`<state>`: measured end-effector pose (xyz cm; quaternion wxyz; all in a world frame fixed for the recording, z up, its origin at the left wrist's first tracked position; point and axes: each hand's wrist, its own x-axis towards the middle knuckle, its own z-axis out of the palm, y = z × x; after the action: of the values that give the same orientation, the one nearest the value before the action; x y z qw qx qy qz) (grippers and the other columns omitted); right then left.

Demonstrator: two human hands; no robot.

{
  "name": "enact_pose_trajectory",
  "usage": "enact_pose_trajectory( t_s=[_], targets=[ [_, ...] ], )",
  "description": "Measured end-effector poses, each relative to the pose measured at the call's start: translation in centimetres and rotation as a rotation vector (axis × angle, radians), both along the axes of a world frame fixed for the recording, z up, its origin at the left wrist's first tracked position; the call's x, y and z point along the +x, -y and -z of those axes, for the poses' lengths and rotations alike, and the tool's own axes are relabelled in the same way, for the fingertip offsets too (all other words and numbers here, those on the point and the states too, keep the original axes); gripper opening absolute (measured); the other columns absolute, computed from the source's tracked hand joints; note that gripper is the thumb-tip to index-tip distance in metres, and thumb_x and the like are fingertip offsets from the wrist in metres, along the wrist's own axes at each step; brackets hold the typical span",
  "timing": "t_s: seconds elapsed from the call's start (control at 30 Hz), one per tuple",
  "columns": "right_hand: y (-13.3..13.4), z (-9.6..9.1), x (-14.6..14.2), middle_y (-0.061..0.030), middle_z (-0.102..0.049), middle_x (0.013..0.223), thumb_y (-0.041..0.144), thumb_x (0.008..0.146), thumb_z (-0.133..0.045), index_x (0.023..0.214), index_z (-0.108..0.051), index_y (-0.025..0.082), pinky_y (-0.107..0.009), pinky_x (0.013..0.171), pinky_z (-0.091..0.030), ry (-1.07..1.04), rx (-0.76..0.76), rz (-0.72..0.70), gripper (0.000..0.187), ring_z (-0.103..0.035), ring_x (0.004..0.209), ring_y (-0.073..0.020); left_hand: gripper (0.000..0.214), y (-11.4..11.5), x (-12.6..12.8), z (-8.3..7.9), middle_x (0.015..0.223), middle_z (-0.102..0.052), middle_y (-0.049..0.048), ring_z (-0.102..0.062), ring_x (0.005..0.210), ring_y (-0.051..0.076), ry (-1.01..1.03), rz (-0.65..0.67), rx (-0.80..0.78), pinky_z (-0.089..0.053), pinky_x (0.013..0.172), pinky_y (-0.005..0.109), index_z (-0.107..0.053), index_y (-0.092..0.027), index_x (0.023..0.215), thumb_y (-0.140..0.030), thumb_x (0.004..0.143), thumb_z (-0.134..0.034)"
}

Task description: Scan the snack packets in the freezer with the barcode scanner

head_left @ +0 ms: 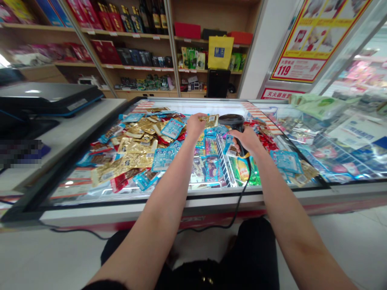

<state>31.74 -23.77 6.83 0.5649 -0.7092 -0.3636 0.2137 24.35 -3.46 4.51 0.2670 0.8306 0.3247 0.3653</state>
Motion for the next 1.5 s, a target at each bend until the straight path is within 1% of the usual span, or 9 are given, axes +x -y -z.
enact_pose_trajectory(
  t_s=[0.5,0.73,0.87,1.0,1.13,1.27,1.37,1.43,1.5],
  targets=[
    [0.2,-0.3,0.0,-0.0013,-0.053,0.043,0.030,0.079,-0.063,0.058,-0.048,0.021,-0.025,0.032,-0.041,0.042,-0.039,-0.002,0.028,-0.046,0.032,-0.0115,0.038,-0.3,0.5,0.4,0.109,-0.074,0.0027,-0.065,0.106,0.019,0.022,0.014,-0.056,-0.046,0.095,0.027,-0.074,-0.022,0.109,-0.014,0.075,-0.057],
    [0.0,0.4,0.5,0.0006,-0.055,0.046,0.026,0.076,-0.065,0.067,-0.051,0.021,-0.024,0.029,-0.037,-0.050,0.019,-0.009,0.018,-0.045,0.032,-0.0113,0.039,-0.6,0.7,0.8,0.108,-0.074,0.0022,-0.066,0.104,0.019,-0.013,0.015,-0.063,-0.046,0.096,0.027,-0.073,-0.022,0.110,-0.017,0.075,-0.058],
    [-0.2,1.1,1.1,0.0016,-0.054,0.047,0.026,0.075,-0.065,0.070,-0.051,0.020,-0.024,0.029,-0.037,-0.130,0.063,-0.024,0.016,-0.044,0.032,-0.0110,0.038,-0.6,0.2,0.3,0.106,-0.074,0.0047,-0.066,0.100,0.020,-0.009,0.026,-0.072,-0.048,0.093,0.029,-0.074,-0.019,0.107,-0.015,0.072,-0.060],
    [-0.2,1.4,1.5,0.0032,-0.052,0.048,0.025,0.075,-0.063,0.074,-0.051,0.019,-0.023,0.029,-0.036,-0.269,0.099,-0.018,0.014,-0.044,0.033,-0.0104,0.038,-1.1,-1.5,-1.2,0.098,-0.075,0.0045,-0.066,0.093,0.021,0.021,0.018,-0.104,-0.049,0.089,0.030,-0.074,-0.017,0.104,-0.015,0.068,-0.063],
    [-0.1,1.3,1.6,0.0031,-0.052,0.049,0.024,0.075,-0.063,0.074,-0.052,0.018,-0.023,0.030,-0.036,-0.320,0.121,0.000,0.013,-0.044,0.034,-0.0101,0.037,-2.4,-4.9,-3.1,0.091,-0.074,0.0036,-0.066,0.088,0.021,0.002,-0.024,-0.097,-0.050,0.086,0.029,-0.075,-0.018,0.101,-0.017,0.066,-0.066],
    [0.0,1.1,1.6,0.0025,-0.052,0.049,0.024,0.078,-0.062,0.069,-0.050,0.018,-0.023,0.030,-0.036,-0.338,0.125,0.025,0.016,-0.045,0.035,-0.0102,0.025,-3.4,-9.0,-4.1,0.089,-0.073,0.0066,-0.065,0.095,0.026,-0.189,-0.149,-0.036,-0.048,0.090,0.033,-0.076,-0.019,0.090,-0.025,0.066,-0.070],
    [0.0,1.2,1.7,0.0025,-0.051,0.049,0.024,0.078,-0.062,0.067,-0.050,0.018,-0.023,0.030,-0.036,-0.339,0.125,0.027,0.018,-0.045,0.035,-0.0100,0.049,-3.0,-10.9,-3.8,0.109,-0.070,0.0112,-0.059,0.112,0.035,-0.409,-0.257,0.009,-0.045,0.097,0.042,-0.073,-0.022,0.102,-0.038,0.057,-0.080],
    [0.0,1.3,1.8,0.0021,-0.052,0.049,0.023,0.078,-0.062,0.068,-0.051,0.017,-0.023,0.030,-0.037,-0.333,0.139,0.017,0.016,-0.045,0.034,-0.0100,0.069,-2.3,-11.3,-3.3,0.128,-0.061,0.0141,-0.049,0.124,0.040,-0.554,-0.273,0.042,-0.042,0.101,0.050,-0.067,-0.024,0.116,-0.045,0.053,-0.083],
    [0.0,1.5,2.0,0.0015,-0.053,0.050,0.023,0.078,-0.062,0.069,-0.052,0.017,-0.024,0.030,-0.036,-0.339,0.145,0.012,0.014,-0.044,0.034,-0.0102,0.079,-1.4,-11.1,-2.9,0.139,-0.051,0.0165,-0.042,0.130,0.041,-0.672,-0.267,0.077,-0.038,0.103,0.055,-0.060,-0.025,0.126,-0.049,0.054,-0.082]
  ],
)
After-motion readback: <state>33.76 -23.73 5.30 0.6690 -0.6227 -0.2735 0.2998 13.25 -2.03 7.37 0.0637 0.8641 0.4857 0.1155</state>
